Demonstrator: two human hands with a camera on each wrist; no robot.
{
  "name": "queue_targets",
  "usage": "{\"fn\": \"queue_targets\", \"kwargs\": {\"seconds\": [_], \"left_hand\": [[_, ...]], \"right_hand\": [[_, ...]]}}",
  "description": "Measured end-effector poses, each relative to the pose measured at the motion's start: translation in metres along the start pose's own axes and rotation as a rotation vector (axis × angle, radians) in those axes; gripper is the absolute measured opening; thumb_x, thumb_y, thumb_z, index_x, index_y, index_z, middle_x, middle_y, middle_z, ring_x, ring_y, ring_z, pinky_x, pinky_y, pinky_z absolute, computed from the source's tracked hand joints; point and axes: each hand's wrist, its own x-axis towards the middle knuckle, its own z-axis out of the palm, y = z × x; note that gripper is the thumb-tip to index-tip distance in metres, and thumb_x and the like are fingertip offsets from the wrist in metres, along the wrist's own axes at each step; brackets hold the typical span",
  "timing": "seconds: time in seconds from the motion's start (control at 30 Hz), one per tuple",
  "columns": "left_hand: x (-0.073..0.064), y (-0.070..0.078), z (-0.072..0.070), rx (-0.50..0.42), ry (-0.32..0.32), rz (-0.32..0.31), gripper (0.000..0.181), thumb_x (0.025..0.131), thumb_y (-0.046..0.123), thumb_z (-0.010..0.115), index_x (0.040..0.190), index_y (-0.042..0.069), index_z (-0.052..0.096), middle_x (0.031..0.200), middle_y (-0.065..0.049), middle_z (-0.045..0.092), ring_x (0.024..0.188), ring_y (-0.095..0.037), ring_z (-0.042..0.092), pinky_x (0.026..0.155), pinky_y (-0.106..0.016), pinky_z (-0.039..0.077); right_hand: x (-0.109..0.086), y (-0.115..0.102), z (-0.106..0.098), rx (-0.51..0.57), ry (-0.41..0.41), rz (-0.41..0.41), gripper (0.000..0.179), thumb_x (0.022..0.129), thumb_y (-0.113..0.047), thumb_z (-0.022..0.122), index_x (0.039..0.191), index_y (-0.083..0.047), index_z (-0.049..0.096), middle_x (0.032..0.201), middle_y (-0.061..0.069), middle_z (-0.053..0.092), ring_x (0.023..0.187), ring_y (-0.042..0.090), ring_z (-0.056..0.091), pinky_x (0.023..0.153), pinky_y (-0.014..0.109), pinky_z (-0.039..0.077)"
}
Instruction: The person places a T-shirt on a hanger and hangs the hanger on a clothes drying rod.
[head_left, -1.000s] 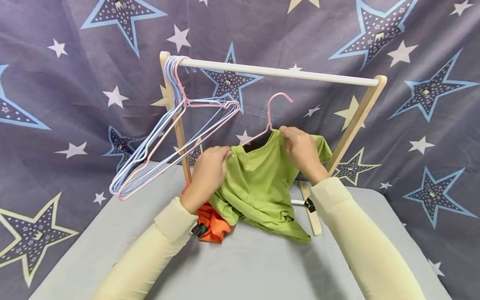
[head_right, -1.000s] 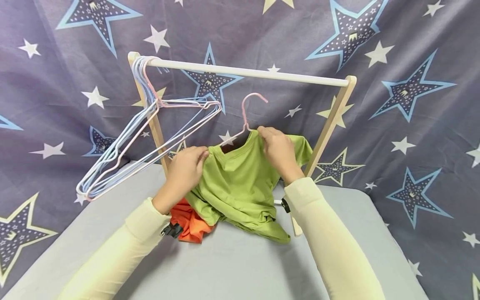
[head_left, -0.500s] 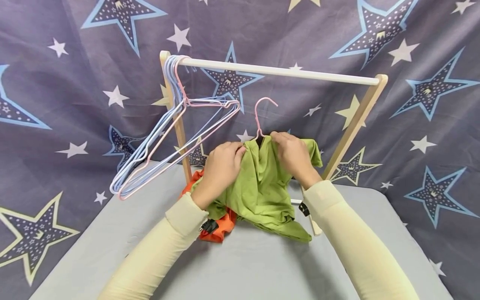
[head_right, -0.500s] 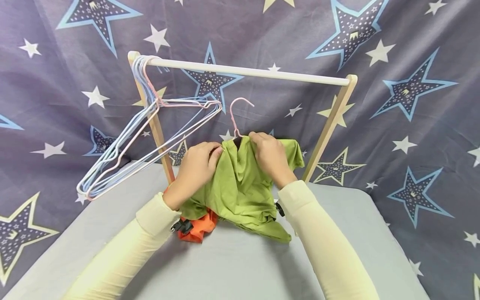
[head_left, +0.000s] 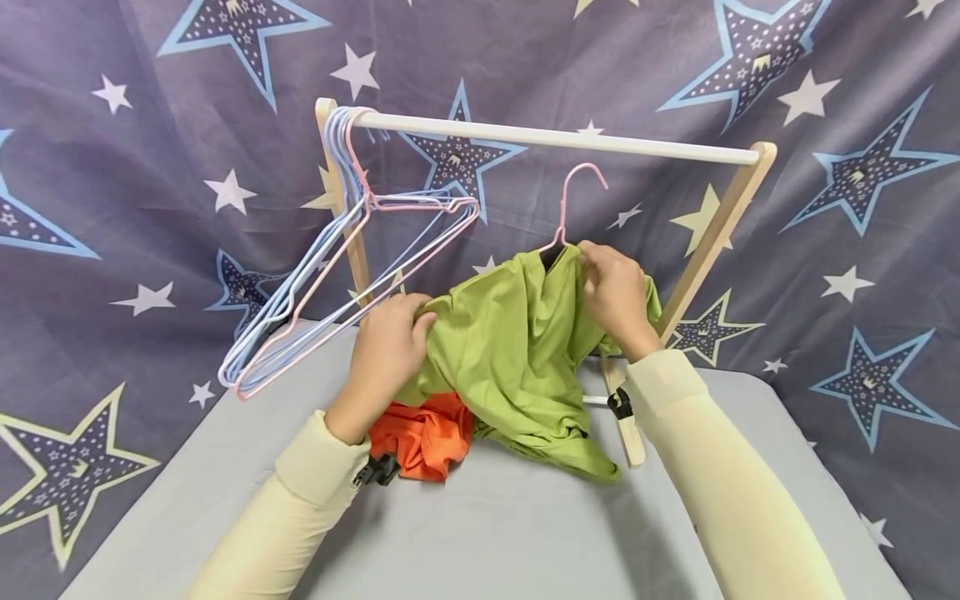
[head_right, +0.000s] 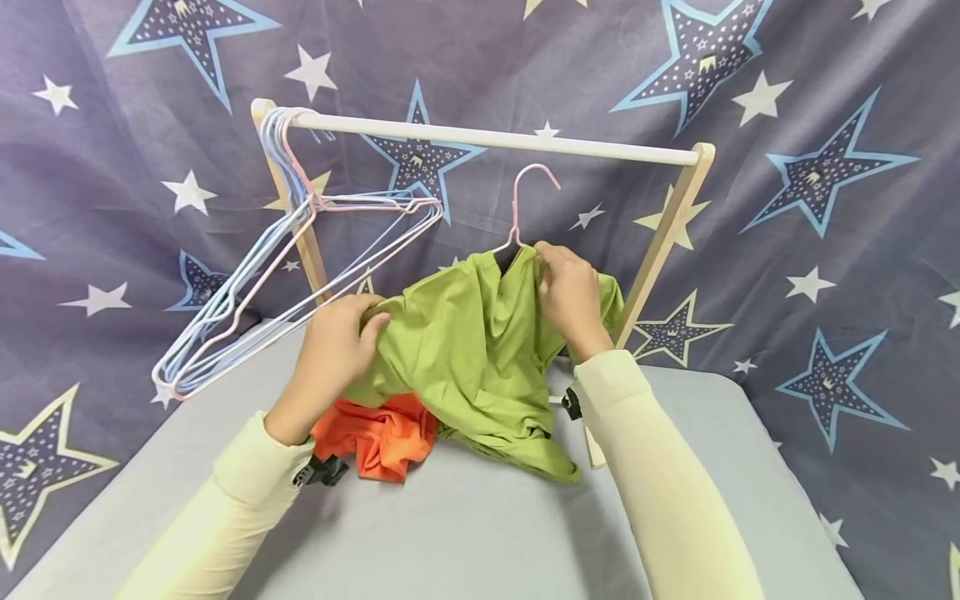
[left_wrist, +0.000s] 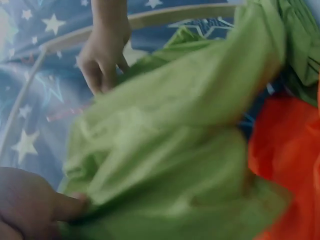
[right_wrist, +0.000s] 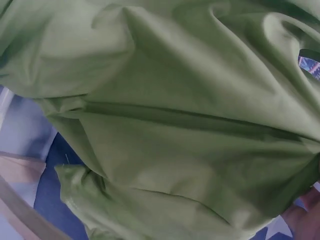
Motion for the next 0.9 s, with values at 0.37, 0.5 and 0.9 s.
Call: {"fn": "queue_targets", "kwargs": {"seconds": [0.37,0.5,0.9], "left_hand": [[0.012,-0.015,0.006,0.079,0.060,0.240,0.024,0.099,0.024,0.067,0.109,0.004,0.075,0.084,-0.014,0.070,0.079,-0.036,0.069,0.075,-0.050,0.054],[0.016,-0.011,0.009,0.131,0.014,0.210,0.029,0.102,0.028,0.063,0.114,0.005,0.075,0.092,-0.013,0.072,0.085,-0.038,0.070,0.074,-0.051,0.056],[0.027,0.007,0.021,0.102,-0.045,0.214,0.027,0.104,0.026,0.060,0.105,0.003,0.073,0.090,-0.013,0.070,0.085,-0.037,0.070,0.074,-0.052,0.057]], "right_hand": [[0.004,-0.008,0.001,-0.017,-0.020,0.019,0.024,0.097,-0.003,0.058,0.110,-0.008,0.077,0.103,0.010,0.077,0.089,0.037,0.072,0.077,0.057,0.053],[0.002,-0.016,0.004,-0.021,-0.042,0.000,0.026,0.096,0.000,0.056,0.111,-0.007,0.076,0.103,0.010,0.076,0.089,0.037,0.072,0.077,0.056,0.054],[-0.008,-0.038,0.013,-0.088,-0.089,-0.079,0.027,0.099,0.000,0.052,0.108,-0.008,0.076,0.104,0.007,0.076,0.082,0.033,0.072,0.062,0.052,0.055]]}}
